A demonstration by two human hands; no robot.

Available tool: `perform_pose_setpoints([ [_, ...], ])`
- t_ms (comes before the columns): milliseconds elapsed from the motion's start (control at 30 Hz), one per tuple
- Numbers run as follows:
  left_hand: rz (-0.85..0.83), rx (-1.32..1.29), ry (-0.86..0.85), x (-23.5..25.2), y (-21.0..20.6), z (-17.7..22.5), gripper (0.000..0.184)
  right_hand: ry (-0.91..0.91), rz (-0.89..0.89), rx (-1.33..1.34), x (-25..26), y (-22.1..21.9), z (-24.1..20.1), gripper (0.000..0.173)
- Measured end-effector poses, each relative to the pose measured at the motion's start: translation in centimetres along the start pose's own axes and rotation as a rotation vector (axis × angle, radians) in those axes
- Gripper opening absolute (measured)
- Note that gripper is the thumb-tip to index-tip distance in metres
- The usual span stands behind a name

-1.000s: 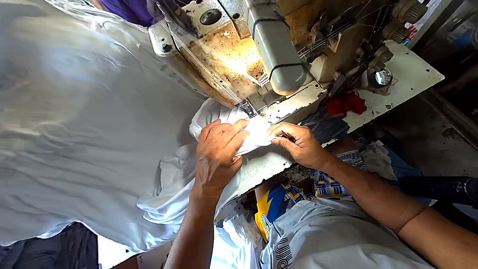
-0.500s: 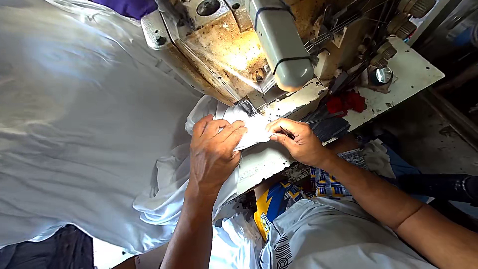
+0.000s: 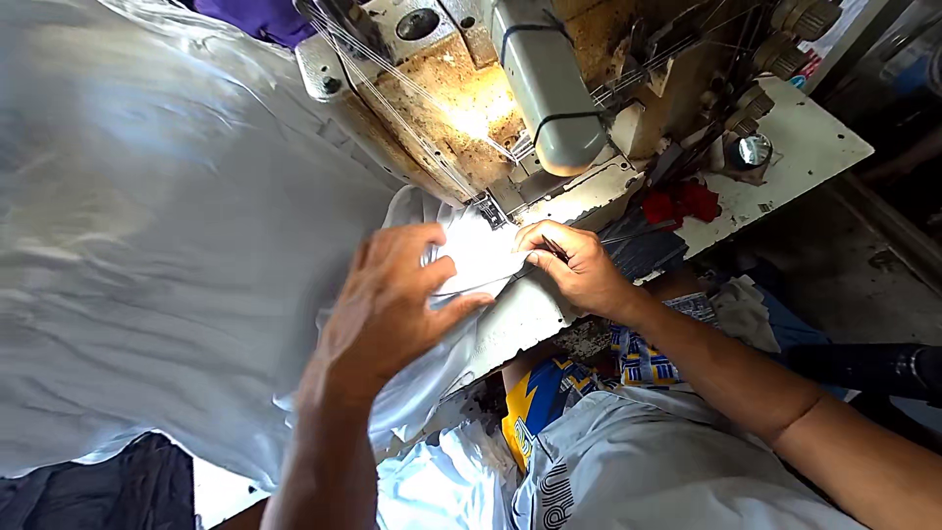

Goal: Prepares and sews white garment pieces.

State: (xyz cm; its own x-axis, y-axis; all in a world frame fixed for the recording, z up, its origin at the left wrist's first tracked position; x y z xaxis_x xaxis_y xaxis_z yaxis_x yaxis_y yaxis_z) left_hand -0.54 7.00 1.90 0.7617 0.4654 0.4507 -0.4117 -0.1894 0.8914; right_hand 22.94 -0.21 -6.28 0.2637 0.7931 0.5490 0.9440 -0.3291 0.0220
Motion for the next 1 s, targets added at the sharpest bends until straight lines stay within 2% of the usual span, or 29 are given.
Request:
perform_pose_setpoints([
  [100, -0.016, 0.035, 0.089, -0.9, 3.0, -2.4, 0.048, 0.029, -0.051, -0.028, 0.5, 0.1, 0.1, 0.012],
  [233, 0.144, -0.291, 0.079, -1.6, 5.1, 1.7, 0.031, 0.120, -0.250, -0.027, 1.5, 0.7, -0.4, 0.013],
  [333, 0.165, -0.514, 0.052, -2.3, 3.5, 5.1, 0.020, 0.165, -0.385, 0.041, 0.8, 1.4, -1.7, 0.011],
  [433, 0.162, -0.653, 0.018, -2.6, 0.8, 7.3, 0.020, 0.167, -0.408, 0.052, -1.2, 2.2, -2.4, 0.010],
  [500, 0.232, -0.600, 0.019, -2.9, -1.0, 8.1, 0.025, 0.146, -0.367, 0.030, -2.5, 2.8, -2.5, 0.013],
  [600, 0.296, -0.188, -0.022, -3.3, -3.4, 8.2, 0.045, 0.140, -0.277, -0.009, -4.1, 3.5, -2.0, 0.015],
  [633, 0.287, -0.069, -0.039, -3.4, -4.2, 7.8, 0.047, 0.149, -0.240, -0.017, -4.4, 3.6, -1.8, 0.015],
  [733, 0.285, 0.131, -0.041, -3.9, -5.7, 6.1, 0.036, 0.160, -0.153, -0.016, -4.8, 3.7, -1.6, 0.013],
  [900, 0.233, 0.101, -0.052, -3.7, -4.2, 5.5, 0.011, 0.142, -0.118, 0.072, -4.6, 3.6, -1.4, 0.008],
  [1000, 0.169, 0.106, -0.070, -3.3, -3.5, 5.9, 0.011, 0.073, -0.143, 0.105, -4.8, 3.9, -1.0, 0.010],
])
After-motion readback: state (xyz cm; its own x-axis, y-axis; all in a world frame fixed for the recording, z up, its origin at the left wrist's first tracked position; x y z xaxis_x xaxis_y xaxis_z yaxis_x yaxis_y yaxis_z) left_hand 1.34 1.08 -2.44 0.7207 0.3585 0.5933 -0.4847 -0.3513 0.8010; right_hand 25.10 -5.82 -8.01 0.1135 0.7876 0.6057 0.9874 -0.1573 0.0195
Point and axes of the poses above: each hand's wrist, its own x-axis towards the middle knuckle, its own y-axis out of the back of the hand, z = x × y, the point moved 2 cm from there along x, towards the middle knuckle, and after that the axes turned 13 degrees about z, right-handed, at the moved point
